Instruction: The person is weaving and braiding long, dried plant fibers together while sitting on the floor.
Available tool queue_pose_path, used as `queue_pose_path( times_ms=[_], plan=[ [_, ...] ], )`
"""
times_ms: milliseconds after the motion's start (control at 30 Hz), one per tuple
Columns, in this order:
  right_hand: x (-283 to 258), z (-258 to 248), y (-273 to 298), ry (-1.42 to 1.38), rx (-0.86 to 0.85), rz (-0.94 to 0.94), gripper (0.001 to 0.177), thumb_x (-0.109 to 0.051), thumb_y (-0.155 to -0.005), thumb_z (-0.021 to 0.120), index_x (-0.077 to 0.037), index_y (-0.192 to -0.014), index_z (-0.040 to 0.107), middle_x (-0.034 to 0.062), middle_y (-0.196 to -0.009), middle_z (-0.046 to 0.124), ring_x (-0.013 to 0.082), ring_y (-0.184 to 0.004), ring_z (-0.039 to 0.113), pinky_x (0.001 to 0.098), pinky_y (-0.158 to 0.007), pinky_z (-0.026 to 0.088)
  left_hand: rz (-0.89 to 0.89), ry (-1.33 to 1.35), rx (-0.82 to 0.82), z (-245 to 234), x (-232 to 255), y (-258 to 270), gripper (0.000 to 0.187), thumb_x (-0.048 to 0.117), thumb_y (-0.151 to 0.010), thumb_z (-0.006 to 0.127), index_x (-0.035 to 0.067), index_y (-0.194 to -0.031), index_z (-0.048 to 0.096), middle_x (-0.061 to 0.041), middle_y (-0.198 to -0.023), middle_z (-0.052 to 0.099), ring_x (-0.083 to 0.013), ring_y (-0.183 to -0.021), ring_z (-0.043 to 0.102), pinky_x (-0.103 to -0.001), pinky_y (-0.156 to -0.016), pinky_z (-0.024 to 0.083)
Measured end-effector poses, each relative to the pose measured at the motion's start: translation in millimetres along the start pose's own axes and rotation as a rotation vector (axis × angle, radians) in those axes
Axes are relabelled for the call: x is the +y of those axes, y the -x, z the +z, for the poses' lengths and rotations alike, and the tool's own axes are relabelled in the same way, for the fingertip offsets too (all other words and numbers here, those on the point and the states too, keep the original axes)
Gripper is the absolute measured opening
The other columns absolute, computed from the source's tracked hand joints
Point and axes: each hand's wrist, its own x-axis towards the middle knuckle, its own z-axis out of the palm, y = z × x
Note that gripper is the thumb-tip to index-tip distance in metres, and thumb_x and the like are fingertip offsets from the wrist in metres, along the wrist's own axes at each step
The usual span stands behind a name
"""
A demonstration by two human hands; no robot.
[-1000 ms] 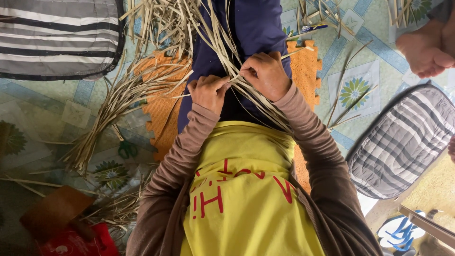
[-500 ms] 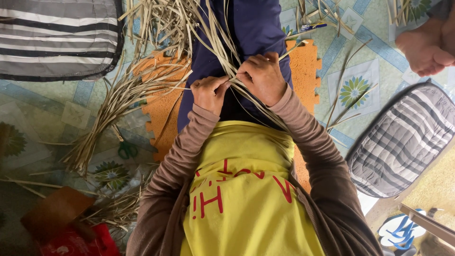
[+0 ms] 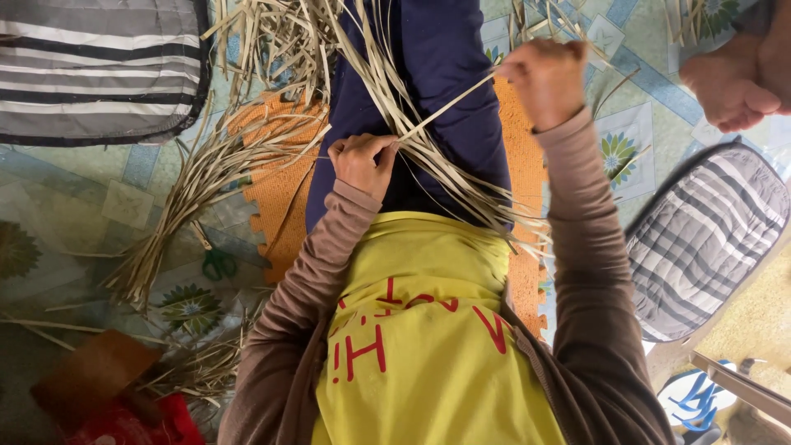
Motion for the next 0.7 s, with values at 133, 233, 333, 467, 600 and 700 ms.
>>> queue_pose_path(
  times_ms=[133,233,333,467,600,700],
  plan=[
    [85.3,-6.2,9.8,0.045,0.067,-0.013,0.041,-0.047,-0.118,0.079,-0.024,-0.085,0.077,-0.0086,-0.076,0.072,0.0085,-0.069,0.062,0.0373,-0.099,0.034,0.016,-0.006,0.013,-1.0,1.5,-2.2,0.003,0.014,-0.083,0.081,0.016,-0.084,0.079,0.005,-0.072,0.070,-0.0141,-0.067,0.058,-0.036,-0.087,0.035],
    [112.7,-28.7,13.5,0.176,0.019,0.094,0.014,-0.029,-0.101,0.099,-0.020,-0.098,0.089,-0.0065,-0.087,0.078,0.0153,-0.071,0.064,0.0412,-0.110,0.033,-0.009,-0.014,-0.009,-0.2,2.2,-2.8,0.004,0.014,-0.083,0.080,0.017,-0.084,0.079,0.005,-0.070,0.068,-0.0135,-0.066,0.058,-0.036,-0.087,0.035],
    [101.1,-38.4,4.2,0.437,0.166,0.108,0.011,-0.032,-0.081,0.093,-0.033,-0.087,0.085,-0.0116,-0.075,0.067,0.0095,-0.068,0.054,0.0288,-0.087,0.038,0.003,-0.014,-0.004,-0.3,2.8,-2.6,0.003,0.016,-0.083,0.081,0.017,-0.084,0.079,0.006,-0.068,0.066,-0.0141,-0.066,0.057,-0.035,-0.087,0.034],
    [-1.4,-51.2,-8.4,0.387,0.184,0.260,0.051,-0.013,-0.080,0.093,-0.005,-0.125,0.069,0.0124,-0.125,0.060,0.0322,-0.111,0.054,0.0485,-0.088,0.042,-0.006,-0.001,-0.003,-0.5,4.4,-4.1,0.003,0.016,-0.083,0.082,0.018,-0.083,0.079,0.005,-0.069,0.067,-0.0146,-0.067,0.059,-0.036,-0.088,0.036],
    [-115.8,-14.7,35.6,-0.177,0.034,0.069,0.018,-0.057,-0.099,0.069,-0.039,-0.095,0.073,-0.0129,-0.078,0.060,0.0135,-0.073,0.065,0.0310,-0.079,0.054,0.046,0.048,0.021,27.0,-31.5,9.8,0.009,0.025,-0.095,0.071,0.032,-0.096,0.078,0.009,-0.077,0.070,-0.0156,-0.081,0.069,-0.042,-0.101,0.037],
    [-150.7,-19.6,33.8,-0.185,-0.052,-0.036,0.017,-0.043,-0.091,0.079,-0.031,-0.084,0.069,-0.0149,-0.074,0.058,0.0123,-0.070,0.065,0.0315,-0.067,0.049,0.054,0.056,0.024,14.1,-14.0,2.9,0.006,0.023,-0.095,0.073,0.023,-0.093,0.078,0.003,-0.075,0.070,-0.0196,-0.079,0.069,-0.043,-0.099,0.037]
  ],
)
